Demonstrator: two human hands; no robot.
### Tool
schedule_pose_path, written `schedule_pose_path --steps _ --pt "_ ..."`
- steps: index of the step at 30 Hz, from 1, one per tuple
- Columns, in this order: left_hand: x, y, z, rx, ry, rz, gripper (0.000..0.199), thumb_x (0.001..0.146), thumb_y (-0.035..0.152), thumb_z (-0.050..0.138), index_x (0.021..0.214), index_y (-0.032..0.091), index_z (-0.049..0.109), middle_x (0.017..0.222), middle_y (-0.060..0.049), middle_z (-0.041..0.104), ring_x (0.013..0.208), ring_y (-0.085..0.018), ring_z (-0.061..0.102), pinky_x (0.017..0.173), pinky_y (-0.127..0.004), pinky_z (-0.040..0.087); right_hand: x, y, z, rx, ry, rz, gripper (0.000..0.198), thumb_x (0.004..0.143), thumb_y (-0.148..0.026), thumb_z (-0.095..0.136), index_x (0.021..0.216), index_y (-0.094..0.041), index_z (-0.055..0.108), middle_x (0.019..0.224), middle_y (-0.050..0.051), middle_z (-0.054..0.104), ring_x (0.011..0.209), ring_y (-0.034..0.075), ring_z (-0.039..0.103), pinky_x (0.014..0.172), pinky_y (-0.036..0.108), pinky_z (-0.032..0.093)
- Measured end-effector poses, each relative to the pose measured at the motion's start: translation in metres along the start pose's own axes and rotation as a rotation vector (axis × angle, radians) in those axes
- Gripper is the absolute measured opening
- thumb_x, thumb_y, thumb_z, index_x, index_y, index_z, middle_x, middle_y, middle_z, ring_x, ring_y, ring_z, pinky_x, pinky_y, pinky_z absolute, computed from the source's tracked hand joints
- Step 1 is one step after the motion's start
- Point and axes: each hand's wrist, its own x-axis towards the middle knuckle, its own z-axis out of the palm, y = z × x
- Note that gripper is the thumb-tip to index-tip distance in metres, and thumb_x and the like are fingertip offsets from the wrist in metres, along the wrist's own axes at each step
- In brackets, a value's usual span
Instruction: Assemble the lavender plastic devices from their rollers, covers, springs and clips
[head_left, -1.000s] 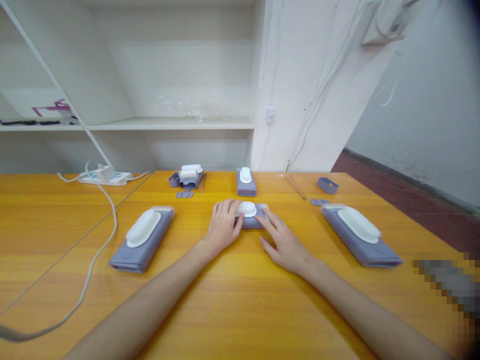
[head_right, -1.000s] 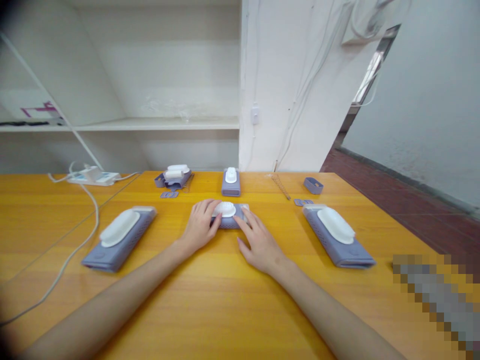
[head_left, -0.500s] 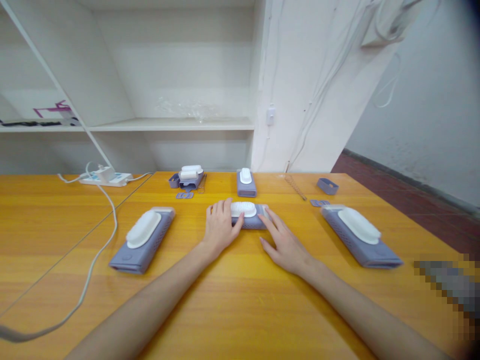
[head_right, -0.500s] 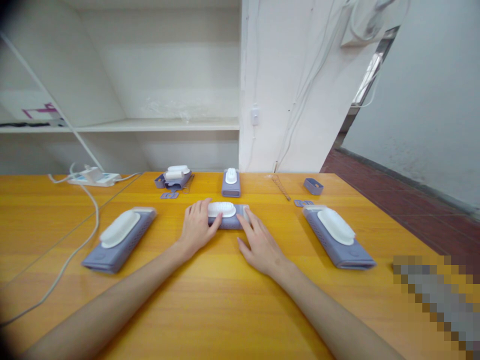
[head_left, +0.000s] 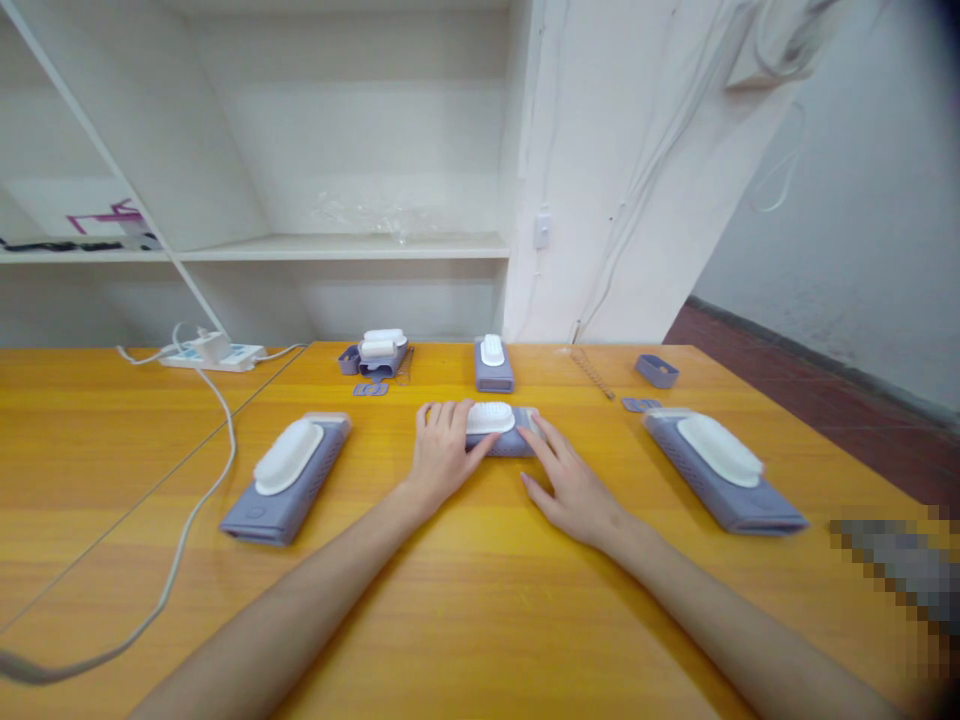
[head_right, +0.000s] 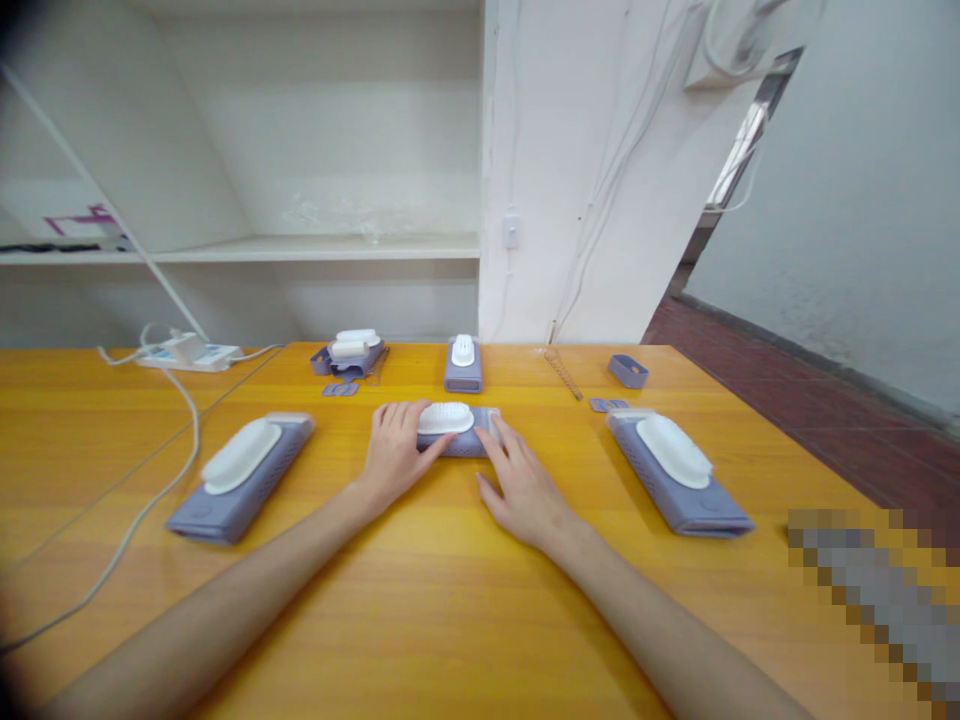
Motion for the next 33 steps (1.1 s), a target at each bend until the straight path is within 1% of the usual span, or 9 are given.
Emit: schedule_pose_path --steps 3,5,11,13,18,22,26,30,33 --pt "-0.001 -0.003 0.002 -0.044 0.016 0.016 0.047 0.082 0.052 0.053 0.111 0.015 0.05 0.101 -0.011 0.06 0.096 -0.025 0.053 0.091 -0.042 0.034 0.0 0.0 0.0 0.006 0.001 -0.001 0.058 0.085 -0.023 0.045 0.14 -0.021 0.028 0.152 0.009 0.014 0.138 0.023 0.019 0.111 0.043 0.026" --pt "-0.001 -0.005 0.004 -0.084 0.027 0.03 0.045 0.081 0.05 0.054 0.11 0.016 0.05 0.101 -0.01 0.061 0.095 -0.025 0.054 0.089 -0.042 0.036 0.0 0.0 -0.001 0.019 0.006 -0.003 0.058 0.085 -0.022 0.045 0.14 -0.022 0.027 0.152 0.009 0.015 0.138 0.023 0.019 0.111 0.044 0.026" --pt "-0.001 -0.011 0.009 -0.219 0.067 0.007 0.029 0.086 0.037 0.052 0.109 0.019 0.05 0.103 -0.008 0.062 0.098 -0.021 0.056 0.086 -0.036 0.042 0.0 -0.001 -0.001 0.026 -0.002 -0.004 0.059 0.084 -0.022 0.045 0.141 -0.023 0.026 0.151 0.008 0.015 0.137 0.023 0.02 0.111 0.044 0.026" --pt "-0.001 -0.013 0.01 -0.252 0.068 0.0 0.026 0.086 0.035 0.052 0.108 0.02 0.05 0.102 -0.007 0.062 0.096 -0.02 0.056 0.085 -0.035 0.044 0.001 0.0 -0.001 0.023 0.007 -0.002 0.063 0.084 -0.022 0.046 0.142 -0.023 0.022 0.151 0.009 0.016 0.137 0.023 0.021 0.111 0.045 0.026" --pt "-0.001 -0.015 0.009 -0.358 0.027 0.017 0.024 0.087 0.031 0.051 0.108 0.021 0.051 0.102 -0.006 0.062 0.096 -0.019 0.057 0.085 -0.035 0.046 0.0 0.003 0.0 0.02 0.046 0.003 0.075 0.082 -0.025 0.049 0.145 -0.022 0.01 0.149 0.011 0.018 0.137 0.026 0.021 0.11 0.048 0.025" --pt "-0.001 -0.014 0.006 -0.433 -0.03 0.048 0.021 0.088 0.027 0.048 0.109 0.021 0.051 0.104 -0.006 0.062 0.097 -0.018 0.057 0.086 -0.033 0.047 0.0 0.004 0.0 0.029 0.037 0.002 0.075 0.081 -0.024 0.051 0.145 -0.02 0.013 0.147 0.012 0.02 0.136 0.026 0.021 0.111 0.046 0.025" --pt "-0.001 -0.012 0.004 -0.423 -0.047 0.056 0.023 0.088 0.029 0.049 0.109 0.021 0.051 0.104 -0.007 0.062 0.098 -0.018 0.057 0.087 -0.035 0.046 0.0 0.003 -0.001 0.034 0.022 0.004 0.073 0.081 -0.024 0.051 0.144 -0.019 0.015 0.146 0.013 0.019 0.137 0.025 0.02 0.111 0.044 0.025" --pt "-0.001 -0.009 0.005 -0.385 -0.074 0.083 0.033 0.084 0.037 0.055 0.113 0.021 0.049 0.107 -0.008 0.061 0.101 -0.022 0.056 0.088 -0.039 0.045 -0.001 0.002 -0.002 0.054 0.027 0.009 0.072 0.082 -0.024 0.05 0.144 -0.021 0.015 0.147 0.012 0.018 0.137 0.026 0.02 0.111 0.045 0.026" --pt "-0.001 -0.008 0.006 -0.315 -0.066 0.112 0.036 0.085 0.038 0.054 0.116 0.021 0.047 0.112 -0.009 0.06 0.104 -0.023 0.054 0.092 -0.042 0.041 -0.001 0.002 -0.003 0.053 0.037 0.015 0.069 0.082 -0.024 0.05 0.143 -0.023 0.018 0.147 0.011 0.02 0.136 0.026 0.022 0.11 0.047 0.027"
